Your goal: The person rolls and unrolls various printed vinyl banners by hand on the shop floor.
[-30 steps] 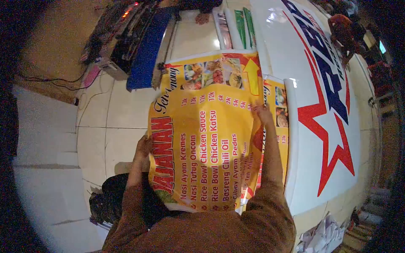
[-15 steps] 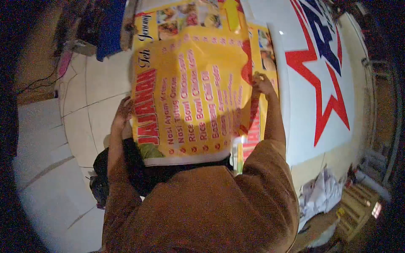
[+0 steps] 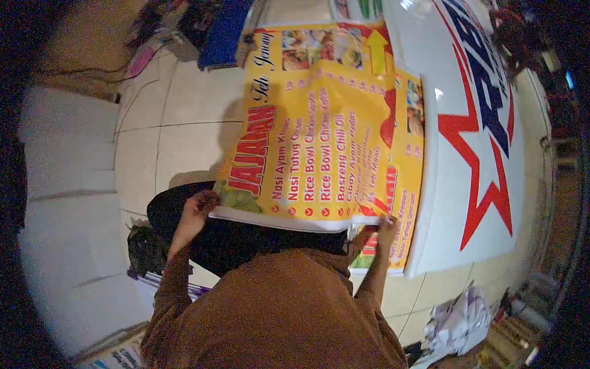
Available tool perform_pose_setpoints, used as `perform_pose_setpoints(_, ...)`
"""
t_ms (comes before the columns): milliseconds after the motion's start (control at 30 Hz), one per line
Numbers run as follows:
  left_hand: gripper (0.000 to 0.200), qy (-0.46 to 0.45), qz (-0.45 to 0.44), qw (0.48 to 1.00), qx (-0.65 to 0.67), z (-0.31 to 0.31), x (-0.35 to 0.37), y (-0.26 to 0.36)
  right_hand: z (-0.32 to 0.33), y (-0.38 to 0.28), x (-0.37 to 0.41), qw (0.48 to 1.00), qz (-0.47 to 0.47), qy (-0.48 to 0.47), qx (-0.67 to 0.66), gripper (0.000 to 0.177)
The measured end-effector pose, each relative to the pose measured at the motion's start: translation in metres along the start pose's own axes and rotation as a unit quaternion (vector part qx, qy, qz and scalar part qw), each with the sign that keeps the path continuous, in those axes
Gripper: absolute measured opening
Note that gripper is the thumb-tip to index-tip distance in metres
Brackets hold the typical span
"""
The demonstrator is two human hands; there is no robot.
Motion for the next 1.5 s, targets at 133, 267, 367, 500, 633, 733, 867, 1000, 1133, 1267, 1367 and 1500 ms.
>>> perform_pose_setpoints(133,0.045,-0.041,-0.022,0.973,0.228,0.040,0.017,0.009,0.051,-0.140,0.005,0.978,-0.047,-0.091,-0.184,0.035)
perform_pose_setpoints(267,0.050,0.047,-0.107,0.990,-0.083,0.043,0.017,0.059,0.090,-0.204,-0.002,0.967,0.068,-0.200,-0.143,0.061)
perform_pose_setpoints(367,0.048,0.071,-0.237,0.952,-0.179,0.049,0.003,0.073,0.114,-0.229,-0.036,0.969,0.115,-0.198,-0.094,0.054)
perform_pose_setpoints(500,0.030,0.152,-0.126,0.976,0.091,0.050,-0.019,0.081,0.144,-0.262,-0.080,0.969,0.191,-0.154,-0.025,0.025)
perform_pose_setpoints(633,0.013,0.192,-0.063,0.949,0.242,0.049,-0.024,0.105,0.122,-0.339,-0.059,0.972,0.199,-0.124,-0.004,0.022)
perform_pose_setpoints(733,0.020,0.253,-0.054,0.923,0.283,0.055,-0.021,0.109,0.128,-0.337,-0.089,0.965,0.207,-0.156,0.043,0.019)
perform_pose_setpoints(867,0.025,0.312,-0.128,0.934,0.117,0.069,-0.011,0.145,0.103,-0.400,-0.051,0.973,0.222,-0.065,0.018,0.016)
perform_pose_setpoints(1000,0.027,0.301,-0.179,0.937,0.005,0.095,-0.012,0.170,0.121,-0.394,-0.074,0.942,0.290,-0.160,-0.057,0.032)
perform_pose_setpoints(1133,0.038,0.214,-0.227,0.942,-0.123,0.105,-0.024,0.212,0.118,-0.412,-0.074,0.959,0.246,-0.108,0.094,0.024)
perform_pose_setpoints(1267,0.039,0.218,-0.247,0.905,-0.268,0.109,-0.030,0.220,0.111,-0.429,-0.064,0.908,0.390,-0.071,0.136,0.014)
perform_pose_setpoints(1367,0.028,0.234,-0.286,0.862,-0.347,0.113,-0.027,0.230,0.111,-0.427,-0.065,0.928,0.349,-0.107,0.072,0.014)
perform_pose_setpoints(1500,0.016,0.182,-0.326,0.905,-0.203,0.126,-0.039,0.234,0.098,-0.427,-0.082,0.968,0.219,-0.114,-0.047,0.013)
Point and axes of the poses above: each hand's wrist, its own x-axis away from the middle knuckle, its own z-axis out of the back of the hand, y = z × x, the point moved 5 cm from there along -x, towards the middle knuckle, and after that the axes turned 8 degrees about y, right-handed, at the moved point
